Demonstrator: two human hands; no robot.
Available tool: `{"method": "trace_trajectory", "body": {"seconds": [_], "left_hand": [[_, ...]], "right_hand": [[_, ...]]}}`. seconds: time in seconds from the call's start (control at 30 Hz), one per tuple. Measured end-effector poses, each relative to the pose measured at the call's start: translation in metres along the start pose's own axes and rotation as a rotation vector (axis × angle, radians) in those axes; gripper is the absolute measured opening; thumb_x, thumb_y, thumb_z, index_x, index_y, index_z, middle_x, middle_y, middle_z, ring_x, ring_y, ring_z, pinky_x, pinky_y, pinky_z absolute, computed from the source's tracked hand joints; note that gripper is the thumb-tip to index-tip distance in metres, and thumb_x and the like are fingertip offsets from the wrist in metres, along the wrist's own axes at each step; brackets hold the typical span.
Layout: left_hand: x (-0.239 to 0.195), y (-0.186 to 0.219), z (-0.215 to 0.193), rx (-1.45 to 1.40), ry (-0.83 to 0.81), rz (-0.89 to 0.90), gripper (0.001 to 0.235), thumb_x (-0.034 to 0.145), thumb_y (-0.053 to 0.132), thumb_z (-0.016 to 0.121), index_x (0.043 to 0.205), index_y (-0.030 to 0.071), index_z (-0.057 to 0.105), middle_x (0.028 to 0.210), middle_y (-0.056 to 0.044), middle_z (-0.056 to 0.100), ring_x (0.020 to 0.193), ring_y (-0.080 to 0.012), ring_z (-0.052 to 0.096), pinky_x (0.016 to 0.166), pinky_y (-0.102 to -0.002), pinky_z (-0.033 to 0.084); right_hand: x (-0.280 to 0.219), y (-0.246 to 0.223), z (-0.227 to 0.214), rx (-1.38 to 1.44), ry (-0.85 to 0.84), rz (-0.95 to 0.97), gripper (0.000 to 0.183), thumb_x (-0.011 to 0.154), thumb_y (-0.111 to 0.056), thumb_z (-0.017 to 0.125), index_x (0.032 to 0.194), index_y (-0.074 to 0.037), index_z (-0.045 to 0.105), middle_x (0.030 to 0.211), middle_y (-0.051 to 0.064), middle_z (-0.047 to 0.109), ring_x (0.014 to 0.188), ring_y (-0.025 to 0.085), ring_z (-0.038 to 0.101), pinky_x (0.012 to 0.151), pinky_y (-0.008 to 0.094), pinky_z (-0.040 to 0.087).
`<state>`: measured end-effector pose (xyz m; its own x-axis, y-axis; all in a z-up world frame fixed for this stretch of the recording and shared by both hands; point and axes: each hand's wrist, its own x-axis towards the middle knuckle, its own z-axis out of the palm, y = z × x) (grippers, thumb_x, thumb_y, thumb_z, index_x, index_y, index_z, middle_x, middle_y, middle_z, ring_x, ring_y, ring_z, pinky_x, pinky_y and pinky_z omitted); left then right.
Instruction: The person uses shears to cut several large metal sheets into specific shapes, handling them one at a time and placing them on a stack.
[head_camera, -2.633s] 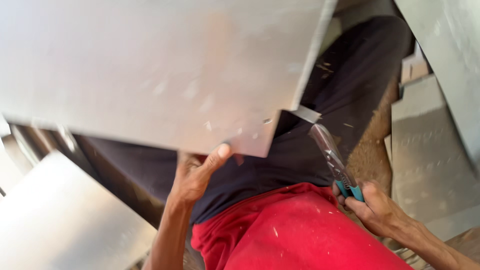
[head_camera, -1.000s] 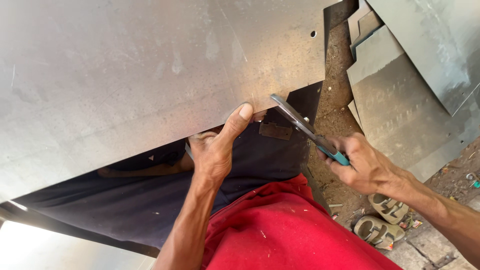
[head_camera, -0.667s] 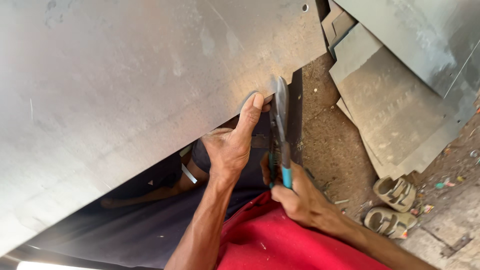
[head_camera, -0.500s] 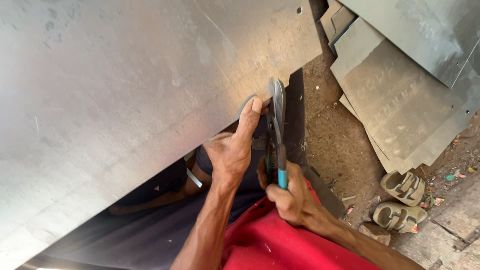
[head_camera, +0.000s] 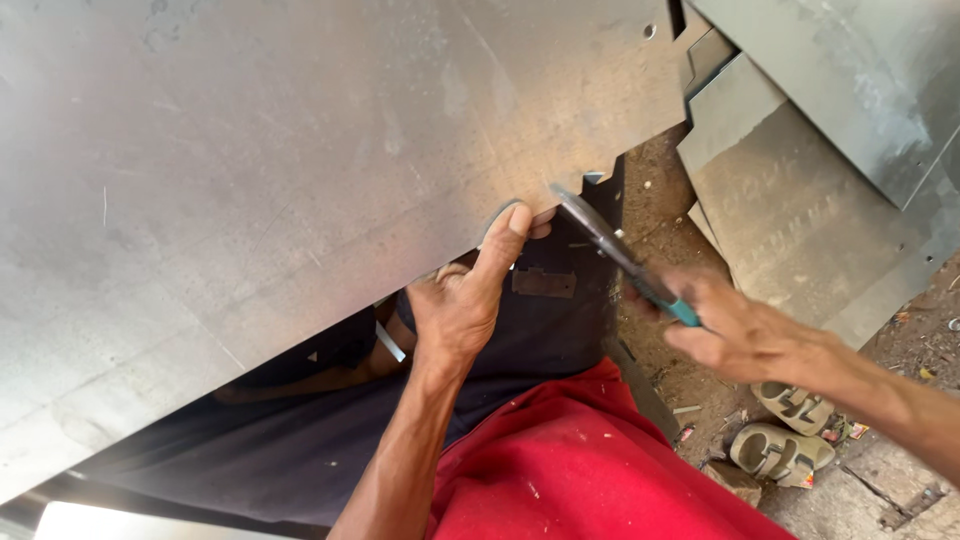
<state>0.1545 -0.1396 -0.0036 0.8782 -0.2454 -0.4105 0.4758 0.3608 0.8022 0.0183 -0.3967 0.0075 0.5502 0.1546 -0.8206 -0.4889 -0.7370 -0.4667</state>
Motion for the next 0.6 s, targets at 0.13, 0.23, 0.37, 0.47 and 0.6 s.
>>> {"method": "trace_trajectory", "body": {"seconds": [0.13,0.23,0.37,0.47,0.6], "left_hand": [[-0.002,-0.002,-0.001,0.013,-0.004,-0.032,0.018,0.096,0.003,0.072,0.111,-0.007,0.072,0.102,-0.016,0.078,0.090,-0.0222,0.077,0.086,-0.035,0.066],[-0.001,0.002,0.002,-0.064,0.016,-0.063,0.021,0.094,0.007,0.074,0.110,-0.006,0.072,0.101,-0.015,0.078,0.090,-0.0210,0.077,0.086,-0.034,0.067],[-0.001,0.008,-0.004,0.216,0.126,-0.058,0.023,0.088,0.010,0.082,0.105,-0.005,0.076,0.101,-0.012,0.076,0.091,-0.0173,0.073,0.082,-0.028,0.061],[0.000,0.010,-0.002,0.204,0.111,-0.031,0.024,0.088,0.010,0.083,0.106,-0.003,0.076,0.103,-0.010,0.075,0.092,-0.0155,0.072,0.083,-0.026,0.060],[0.011,0.016,0.016,0.126,0.093,0.057,0.023,0.090,0.010,0.083,0.108,-0.002,0.075,0.105,-0.008,0.075,0.092,-0.0134,0.073,0.084,-0.024,0.061]], "right_hand": [[-0.002,-0.012,-0.024,-0.094,-0.080,0.207,0.053,0.067,-0.033,0.060,0.116,-0.012,0.060,0.066,0.007,0.048,0.054,0.021,0.051,0.050,0.043,0.047],[0.000,-0.010,-0.028,-0.107,-0.070,0.196,0.040,0.071,-0.032,0.061,0.103,-0.009,0.063,0.060,0.006,0.053,0.049,0.021,0.050,0.047,0.044,0.046],[0.008,-0.011,-0.038,-0.174,-0.029,0.169,0.022,0.081,-0.027,0.064,0.086,-0.006,0.066,0.052,0.007,0.053,0.045,0.023,0.049,0.048,0.043,0.045],[0.006,-0.029,-0.047,-0.130,0.021,0.060,0.020,0.072,-0.017,0.067,0.090,-0.009,0.068,0.059,0.006,0.060,0.053,0.020,0.057,0.055,0.040,0.048],[-0.007,-0.079,0.019,0.276,-0.042,0.239,0.051,0.068,-0.012,0.060,0.118,-0.019,0.056,0.087,0.005,0.062,0.078,0.018,0.061,0.071,0.036,0.053]]}}
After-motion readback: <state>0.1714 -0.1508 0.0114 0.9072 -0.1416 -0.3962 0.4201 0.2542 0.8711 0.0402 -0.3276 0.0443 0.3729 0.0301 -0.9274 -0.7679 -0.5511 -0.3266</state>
